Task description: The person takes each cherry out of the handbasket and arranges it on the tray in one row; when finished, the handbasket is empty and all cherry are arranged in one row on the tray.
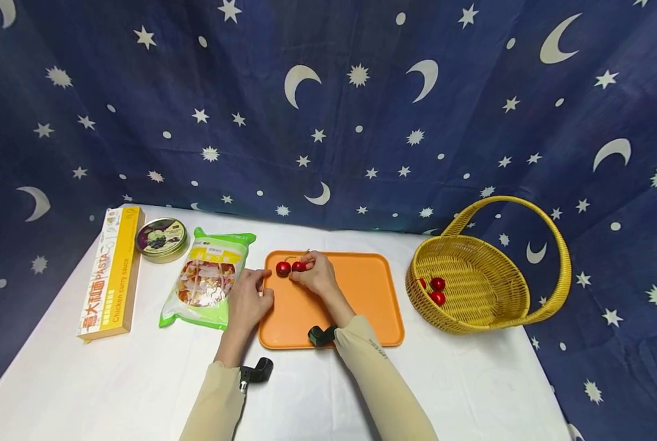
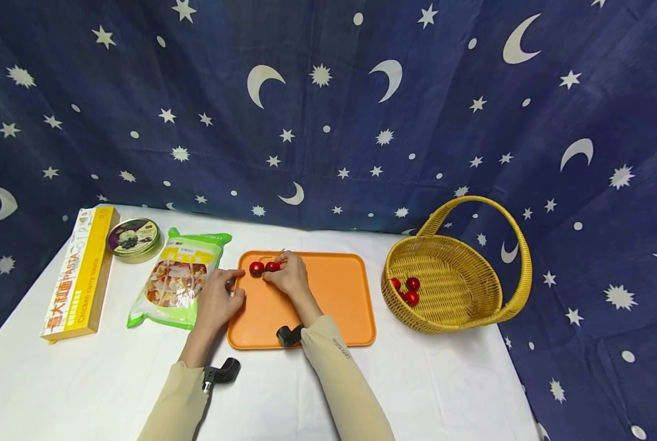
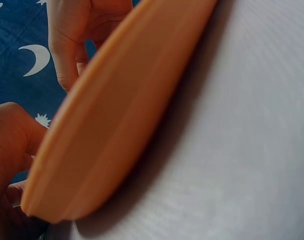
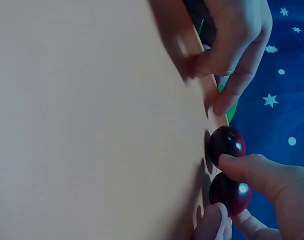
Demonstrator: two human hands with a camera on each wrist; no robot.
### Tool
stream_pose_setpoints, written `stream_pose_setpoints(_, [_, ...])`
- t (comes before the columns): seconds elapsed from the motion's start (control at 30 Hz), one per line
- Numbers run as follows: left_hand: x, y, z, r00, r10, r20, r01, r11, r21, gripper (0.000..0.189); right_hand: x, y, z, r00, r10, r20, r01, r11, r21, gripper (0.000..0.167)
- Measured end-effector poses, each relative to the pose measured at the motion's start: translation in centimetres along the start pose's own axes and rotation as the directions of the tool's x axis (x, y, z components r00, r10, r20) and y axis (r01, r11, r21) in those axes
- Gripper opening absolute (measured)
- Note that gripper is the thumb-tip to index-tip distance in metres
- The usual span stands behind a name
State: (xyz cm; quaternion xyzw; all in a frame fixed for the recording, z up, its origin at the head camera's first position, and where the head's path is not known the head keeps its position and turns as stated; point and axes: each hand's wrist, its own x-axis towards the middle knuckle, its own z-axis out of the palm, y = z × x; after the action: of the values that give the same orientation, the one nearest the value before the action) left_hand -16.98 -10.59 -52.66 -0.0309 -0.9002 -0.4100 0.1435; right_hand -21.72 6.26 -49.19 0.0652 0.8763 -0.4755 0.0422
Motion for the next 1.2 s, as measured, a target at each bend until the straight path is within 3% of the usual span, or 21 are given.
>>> stream_pose_setpoints(0.3, [0.2,-0.1,0.1,0.999,0.018,-0.043,-0.018,1.0,-0.004,0.036,0.1,0.1,-0.2,0.999,-0.045,0.003,0.045,0.999,-0.003,0.041])
stream_pose_setpoints(0.57, [0.1,-0.1,0.2,1.0,0.013,-0.02,-0.013,1.0,-0.004,0.036,0.2,0.5,-0.5,0.998,-0.048,0.051,0.044,0.996,0.079,0.044])
stream_pose_setpoints(1.0, [0.0,0.1,0.2,1.0,0.003,-0.003,-0.003,1.0,-0.007,0.037,0.1,0.7,-0.6,0.998,-0.044,0.046,0.041,0.998,0.053,0.041])
stream_pose_setpoints(1.2, [0.0,0.0,0.2,1.0,0.006,-0.018,-0.006,1.0,0.0,0.038,-0.1,0.8,-1.5,0.997,-0.048,0.061,0.044,0.997,0.057,0.044])
